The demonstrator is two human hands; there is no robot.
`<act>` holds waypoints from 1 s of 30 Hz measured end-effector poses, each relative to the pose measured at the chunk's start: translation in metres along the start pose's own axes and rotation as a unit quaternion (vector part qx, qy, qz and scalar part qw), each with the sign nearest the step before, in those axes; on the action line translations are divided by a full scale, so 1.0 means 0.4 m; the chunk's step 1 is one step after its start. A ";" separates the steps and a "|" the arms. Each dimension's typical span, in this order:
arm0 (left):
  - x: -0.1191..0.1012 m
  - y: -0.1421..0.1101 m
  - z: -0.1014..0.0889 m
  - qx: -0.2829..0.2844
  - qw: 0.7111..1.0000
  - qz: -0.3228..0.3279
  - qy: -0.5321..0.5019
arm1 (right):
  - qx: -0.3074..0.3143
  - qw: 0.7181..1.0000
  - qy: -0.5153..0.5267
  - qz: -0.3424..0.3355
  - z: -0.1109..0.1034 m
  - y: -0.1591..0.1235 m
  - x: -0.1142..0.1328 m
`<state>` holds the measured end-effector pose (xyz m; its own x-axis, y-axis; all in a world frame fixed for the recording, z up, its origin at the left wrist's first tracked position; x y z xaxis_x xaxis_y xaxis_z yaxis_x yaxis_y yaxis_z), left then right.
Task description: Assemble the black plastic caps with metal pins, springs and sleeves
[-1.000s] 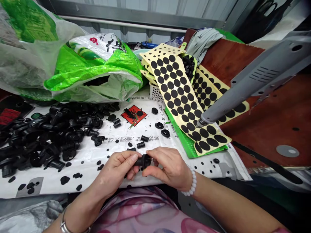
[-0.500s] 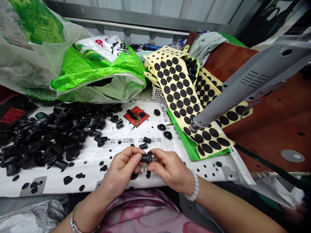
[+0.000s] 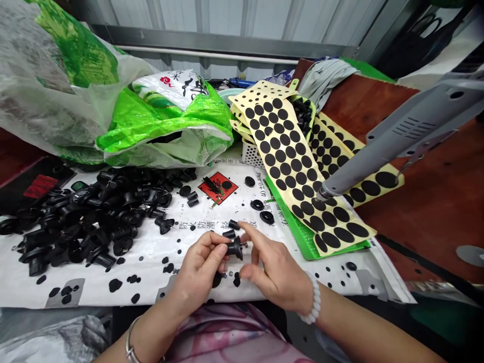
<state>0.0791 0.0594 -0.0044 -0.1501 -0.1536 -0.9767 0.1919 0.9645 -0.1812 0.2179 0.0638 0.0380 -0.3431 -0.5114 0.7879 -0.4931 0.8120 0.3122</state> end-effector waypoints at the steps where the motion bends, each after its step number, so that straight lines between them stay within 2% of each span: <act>1: 0.002 0.002 0.002 0.011 1.000 -0.007 -0.011 | -0.003 0.998 -0.037 -0.048 -0.002 -0.001 0.009; 3: 0.004 0.002 0.003 0.015 1.000 -0.005 -0.005 | 0.001 0.992 -0.072 -0.106 0.004 -0.005 0.017; 4: 0.004 0.001 0.001 0.004 1.000 0.006 0.014 | 0.000 0.993 -0.061 -0.104 0.007 -0.006 0.014; 6: -0.001 -0.005 -0.005 -0.030 0.996 0.038 0.072 | -0.017 0.999 0.020 -0.046 0.012 -0.005 -0.002; 8: -0.008 -0.010 -0.007 -0.049 0.990 0.063 0.117 | -0.027 0.991 0.125 0.024 0.020 -0.005 -0.017; 10: -0.016 -0.012 -0.006 -0.049 0.990 0.065 0.116 | -0.035 0.983 0.175 0.042 0.026 -0.005 -0.018; 13: -0.026 -0.011 -0.004 -0.048 0.995 0.041 0.076 | -0.052 0.992 0.108 -0.049 0.029 -0.002 0.009; 15: -0.035 -0.012 -0.007 -0.072 0.991 0.051 0.101 | -0.063 0.991 0.052 -0.103 0.039 -0.004 0.028; 16: -0.038 -0.013 -0.011 -0.090 0.985 0.068 0.130 | -0.069 0.991 0.048 -0.107 0.046 -0.005 0.032; 17: -0.040 -0.014 -0.015 -0.110 0.976 0.091 0.164 | -0.075 0.991 0.061 -0.091 0.055 -0.005 0.032; 19: -0.036 -0.018 -0.025 -0.132 0.955 0.137 0.226 | -0.081 0.987 0.135 -0.013 0.075 -0.007 0.020; 21: -0.024 -0.022 -0.035 -0.134 0.936 0.172 0.275 | -0.068 0.959 0.257 0.096 0.106 -0.012 0.001; 24: -0.013 -0.029 -0.054 -0.138 0.913 0.205 0.324 | -0.035 0.869 0.432 0.238 0.157 -0.021 -0.016; 26: -0.017 -0.033 -0.063 -0.145 0.908 0.217 0.329 | -0.025 0.819 0.499 0.282 0.176 -0.018 -0.017; 28: -0.031 -0.034 -0.065 -0.146 0.906 0.232 0.322 | -0.012 0.798 0.526 0.293 0.179 -0.005 -0.017; 30: -0.050 -0.032 -0.077 -0.172 0.902 0.240 0.316 | 0.005 0.806 0.522 0.278 0.163 0.012 -0.018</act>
<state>0.0497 0.0568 0.0210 -0.6738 0.3478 -0.6519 0.0869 0.9135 0.3975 0.1661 0.0531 -0.0007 0.3443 0.4501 0.8239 -0.5030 0.8295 -0.2430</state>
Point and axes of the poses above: each hand's wrist, its own y-axis towards the middle knuckle, its own z-axis out of the palm, x = y × z, the point moved 5 cm from there along y, towards the middle knuckle, and after that the axes turned 14 degrees about y, right-handed, at the moved point
